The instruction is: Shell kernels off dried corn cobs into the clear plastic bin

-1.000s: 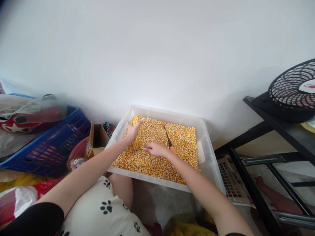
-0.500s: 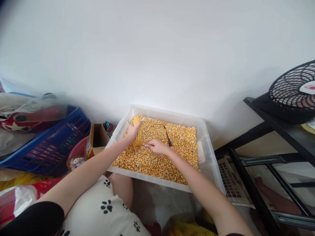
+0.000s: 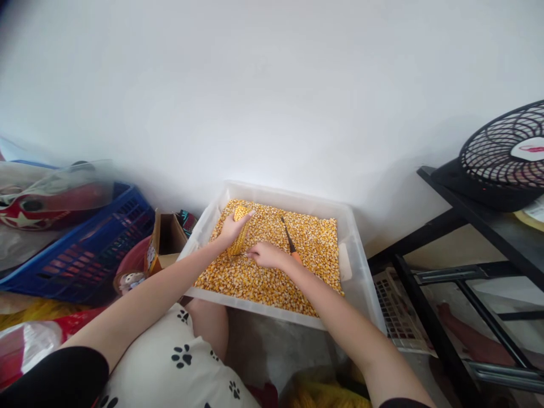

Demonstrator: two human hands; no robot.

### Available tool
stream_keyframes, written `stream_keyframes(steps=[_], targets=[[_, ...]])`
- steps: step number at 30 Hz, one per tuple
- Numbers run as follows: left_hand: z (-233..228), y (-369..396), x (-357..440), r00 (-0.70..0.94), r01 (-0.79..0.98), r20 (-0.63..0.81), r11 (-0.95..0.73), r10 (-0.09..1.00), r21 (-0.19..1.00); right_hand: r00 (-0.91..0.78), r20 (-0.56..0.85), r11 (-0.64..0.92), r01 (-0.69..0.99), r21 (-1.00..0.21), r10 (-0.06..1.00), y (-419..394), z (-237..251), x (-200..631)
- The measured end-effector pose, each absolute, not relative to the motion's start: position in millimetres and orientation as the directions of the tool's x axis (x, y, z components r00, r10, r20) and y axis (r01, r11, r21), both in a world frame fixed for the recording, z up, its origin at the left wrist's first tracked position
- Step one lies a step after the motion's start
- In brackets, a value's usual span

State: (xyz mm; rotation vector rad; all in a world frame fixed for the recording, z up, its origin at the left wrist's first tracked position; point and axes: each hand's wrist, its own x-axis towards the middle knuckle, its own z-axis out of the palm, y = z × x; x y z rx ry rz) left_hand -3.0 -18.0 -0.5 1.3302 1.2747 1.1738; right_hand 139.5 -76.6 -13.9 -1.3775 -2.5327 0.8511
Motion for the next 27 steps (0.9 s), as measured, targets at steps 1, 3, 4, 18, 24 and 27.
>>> stream_keyframes(steps=[1, 3, 4, 18, 24, 27], targets=[[-2.1, -20.0, -2.0, 0.064, 0.171, 0.07, -0.08, 0.996, 0.982, -0.574, -0.161, 0.42, 0.737, -0.529, 0.803, -77.3, -13.5, 137.7], [-5.5, -23.5, 0.0, 0.129, 0.267, 0.118, -0.15, 0.984, 0.952, -0.573, -0.185, 0.414, 0.745, -0.523, 0.798, -79.1, -14.4, 135.4], [-6.9, -24.8, 0.8, 0.137, 0.303, 0.135, -0.171, 0.981, 0.938, -0.578, -0.195, 0.417, 0.747, -0.519, 0.792, -80.1, -15.6, 134.9], [-7.8, -9.3, -4.8, 0.038, 0.111, 0.066, -0.069, 0.997, 0.991, -0.558, -0.106, 0.411, 0.714, -0.567, 0.823, -78.9, -5.1, 146.4], [-14.0, 0.5, -8.2, 0.006, -0.084, 0.0, 0.001, 1.0, 0.996, -0.572, -0.09, 0.426, 0.698, -0.575, 0.815, -79.2, -9.5, 149.9], [-14.2, 0.0, -8.0, -0.018, -0.068, -0.028, 0.026, 0.999, 0.997, -0.58, -0.093, 0.427, 0.689, -0.586, 0.809, -79.6, -7.0, 150.4]])
